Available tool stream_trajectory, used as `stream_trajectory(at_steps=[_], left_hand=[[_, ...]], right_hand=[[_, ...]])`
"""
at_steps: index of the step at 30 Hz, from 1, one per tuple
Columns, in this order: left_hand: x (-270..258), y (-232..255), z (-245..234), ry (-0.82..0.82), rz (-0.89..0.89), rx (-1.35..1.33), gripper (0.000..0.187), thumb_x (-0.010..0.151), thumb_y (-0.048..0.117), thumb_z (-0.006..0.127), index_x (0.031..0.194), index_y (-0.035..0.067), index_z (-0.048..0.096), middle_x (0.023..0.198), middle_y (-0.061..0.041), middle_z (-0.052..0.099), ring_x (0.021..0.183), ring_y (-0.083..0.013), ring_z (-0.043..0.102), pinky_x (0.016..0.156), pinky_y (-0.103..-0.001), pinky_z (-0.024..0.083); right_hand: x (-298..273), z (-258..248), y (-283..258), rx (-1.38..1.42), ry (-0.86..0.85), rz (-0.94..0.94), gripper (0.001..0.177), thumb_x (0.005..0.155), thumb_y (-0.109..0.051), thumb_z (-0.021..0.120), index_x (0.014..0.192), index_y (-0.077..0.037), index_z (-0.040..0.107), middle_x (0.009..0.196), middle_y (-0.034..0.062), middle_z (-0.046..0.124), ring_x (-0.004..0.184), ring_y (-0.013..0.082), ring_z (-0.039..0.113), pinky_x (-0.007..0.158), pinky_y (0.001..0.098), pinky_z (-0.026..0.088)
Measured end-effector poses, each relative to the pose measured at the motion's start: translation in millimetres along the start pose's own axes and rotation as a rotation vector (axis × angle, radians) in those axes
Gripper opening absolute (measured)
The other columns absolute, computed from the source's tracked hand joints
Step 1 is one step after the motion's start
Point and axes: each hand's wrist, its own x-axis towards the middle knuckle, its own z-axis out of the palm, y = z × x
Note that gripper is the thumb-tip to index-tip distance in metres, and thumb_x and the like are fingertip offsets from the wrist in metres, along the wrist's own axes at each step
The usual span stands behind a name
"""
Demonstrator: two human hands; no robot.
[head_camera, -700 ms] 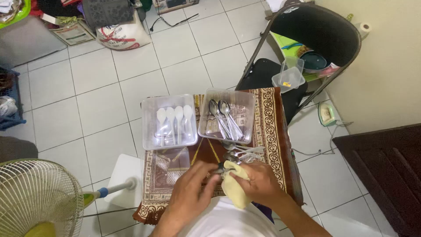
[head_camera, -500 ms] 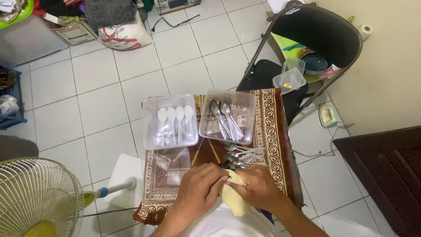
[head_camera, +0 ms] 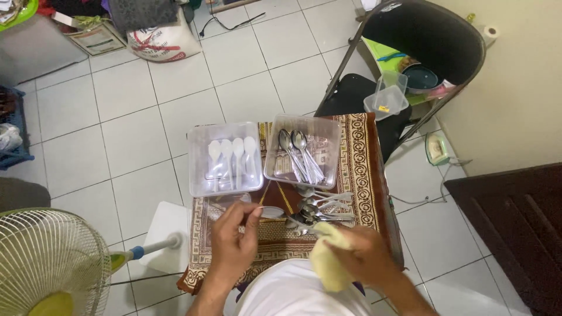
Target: The person wipes multiple metal spoons one by one with a yellow cloth on a table. The spoons are picked up from a pile, wiped, and placed into a clear plastic container.
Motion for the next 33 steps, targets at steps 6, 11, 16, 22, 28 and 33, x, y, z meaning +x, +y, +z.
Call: stream_trajectory(at_steps=[6, 11, 16, 22, 28, 33], left_hand=[[-38, 8, 13, -0.674, -0.322, 0.275, 0.015, 0.103, 0.026, 0.049, 0.097, 0.02, 0.061, 0.073, 0.005, 0.054, 0.057, -0.0124, 0.049, 0.052, -0.03, 0.046], [-41, 42, 29, -0.641, -0.302, 0.026, 0.019, 0.104, 0.021, 0.047, 0.092, 0.012, 0.058, 0.071, -0.003, 0.062, 0.057, -0.0193, 0.057, 0.055, -0.039, 0.047], [-49, 38, 35, -0.692, -0.508, -0.152, 0.022, 0.107, 0.018, 0.046, 0.087, 0.014, 0.055, 0.071, 0.0, 0.06, 0.058, -0.0143, 0.053, 0.056, -0.035, 0.046], [-51, 23, 27, -0.632, -0.319, -0.135, 0.017, 0.104, 0.021, 0.05, 0.092, 0.013, 0.058, 0.065, -0.001, 0.056, 0.057, -0.0188, 0.053, 0.054, -0.039, 0.038], [-48, 9, 37, -0.513, -0.662, -0.126, 0.022, 0.107, 0.026, 0.049, 0.095, 0.016, 0.064, 0.071, 0.004, 0.048, 0.058, -0.0099, 0.042, 0.05, -0.028, 0.036], [-56, 2, 66, -0.506, -0.957, -0.875, 0.032, 0.108, 0.028, 0.042, 0.119, 0.009, 0.067, 0.105, -0.006, 0.071, 0.074, -0.011, 0.059, 0.064, -0.025, 0.051]], right_hand=[[17, -23, -7, 0.554, 0.25, 0.591, 0.029, 0.086, -0.005, 0.069, 0.112, 0.008, 0.072, 0.085, 0.0202, 0.08, 0.062, 0.0251, 0.075, 0.051, 0.0318, 0.061], [25, 14, -11, 0.484, 0.339, 0.361, 0.021, 0.088, -0.015, 0.07, 0.096, 0.004, 0.065, 0.068, 0.0124, 0.07, 0.044, 0.0174, 0.062, 0.034, 0.0268, 0.052], [30, 16, -17, 0.693, 0.29, 0.244, 0.024, 0.084, -0.005, 0.073, 0.098, 0.007, 0.058, 0.074, 0.018, 0.073, 0.048, 0.0213, 0.072, 0.037, 0.0243, 0.06], [33, -12, -31, 0.507, 0.345, 0.533, 0.024, 0.093, -0.014, 0.066, 0.102, 0.007, 0.073, 0.079, 0.018, 0.077, 0.058, 0.0222, 0.072, 0.049, 0.0302, 0.058], [9, 2, -25, 0.179, 0.333, 0.949, 0.033, 0.088, -0.027, 0.07, 0.105, 0.0, 0.073, 0.084, 0.0165, 0.077, 0.07, 0.0268, 0.074, 0.062, 0.0353, 0.059], [1, 29, -14, -0.297, 0.161, -0.47, 0.036, 0.091, -0.049, 0.052, 0.092, -0.021, 0.076, 0.064, -0.0065, 0.059, 0.053, 0.0129, 0.042, 0.058, 0.0366, 0.035]])
